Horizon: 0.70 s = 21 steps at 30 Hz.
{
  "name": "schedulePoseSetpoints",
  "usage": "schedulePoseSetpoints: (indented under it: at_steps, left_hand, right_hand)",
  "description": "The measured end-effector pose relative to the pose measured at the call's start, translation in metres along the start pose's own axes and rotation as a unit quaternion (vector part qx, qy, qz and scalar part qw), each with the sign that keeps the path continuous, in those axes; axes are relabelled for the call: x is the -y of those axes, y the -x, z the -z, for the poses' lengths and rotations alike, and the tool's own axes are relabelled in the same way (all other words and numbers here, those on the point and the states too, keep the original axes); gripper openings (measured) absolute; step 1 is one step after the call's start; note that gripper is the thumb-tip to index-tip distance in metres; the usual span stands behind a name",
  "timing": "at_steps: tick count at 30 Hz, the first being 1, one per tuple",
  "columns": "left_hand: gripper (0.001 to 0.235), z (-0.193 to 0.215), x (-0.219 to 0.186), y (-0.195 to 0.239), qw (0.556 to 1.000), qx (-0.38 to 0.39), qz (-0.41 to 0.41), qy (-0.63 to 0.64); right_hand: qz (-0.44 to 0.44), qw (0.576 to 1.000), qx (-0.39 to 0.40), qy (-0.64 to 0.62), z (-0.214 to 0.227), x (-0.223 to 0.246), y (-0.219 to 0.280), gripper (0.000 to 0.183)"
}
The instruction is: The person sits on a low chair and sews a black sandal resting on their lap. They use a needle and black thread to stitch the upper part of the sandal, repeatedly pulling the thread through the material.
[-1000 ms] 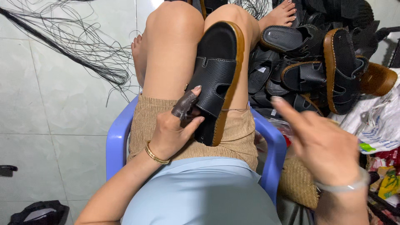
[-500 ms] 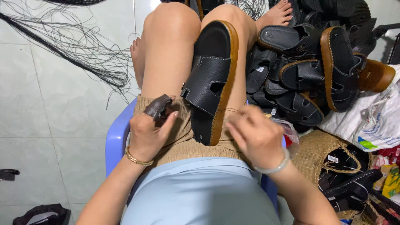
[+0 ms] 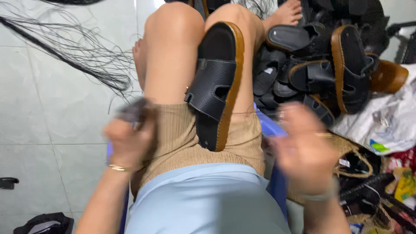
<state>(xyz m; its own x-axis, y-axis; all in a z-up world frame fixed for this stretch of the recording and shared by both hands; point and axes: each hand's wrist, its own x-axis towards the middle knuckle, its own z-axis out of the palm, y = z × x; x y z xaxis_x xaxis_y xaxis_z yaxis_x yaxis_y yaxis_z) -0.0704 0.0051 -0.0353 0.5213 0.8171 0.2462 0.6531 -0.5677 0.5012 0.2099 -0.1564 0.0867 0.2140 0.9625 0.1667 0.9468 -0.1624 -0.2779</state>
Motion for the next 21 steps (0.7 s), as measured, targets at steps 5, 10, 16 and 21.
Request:
schedulePoseSetpoints:
  at_steps: [5, 10, 16, 21]
  left_hand:
    - [0.025, 0.046, 0.050, -0.023, 0.992, -0.067, 0.021, -0.109]
    - [0.031, 0.017, -0.020, -0.020, 0.991, -0.061, -0.025, -0.115]
    - [0.028, -0.008, -0.033, -0.007, 0.973, 0.187, -0.121, 0.054]
    - [0.028, 0.033, -0.064, -0.047, 0.795, 0.249, -0.017, 0.553]
  right_hand:
    - [-0.122, 0.984, -0.042, 0.126, 0.030, -0.086, 0.043, 0.020]
    - [-0.108, 0.986, -0.022, -0.123, -0.023, -0.027, -0.006, 0.022]
    - [-0.071, 0.952, 0.077, -0.286, -0.076, -0.005, -0.017, 0.008]
    - [-0.104, 0.924, 0.062, -0.362, -0.087, -0.009, -0.018, 0.007]
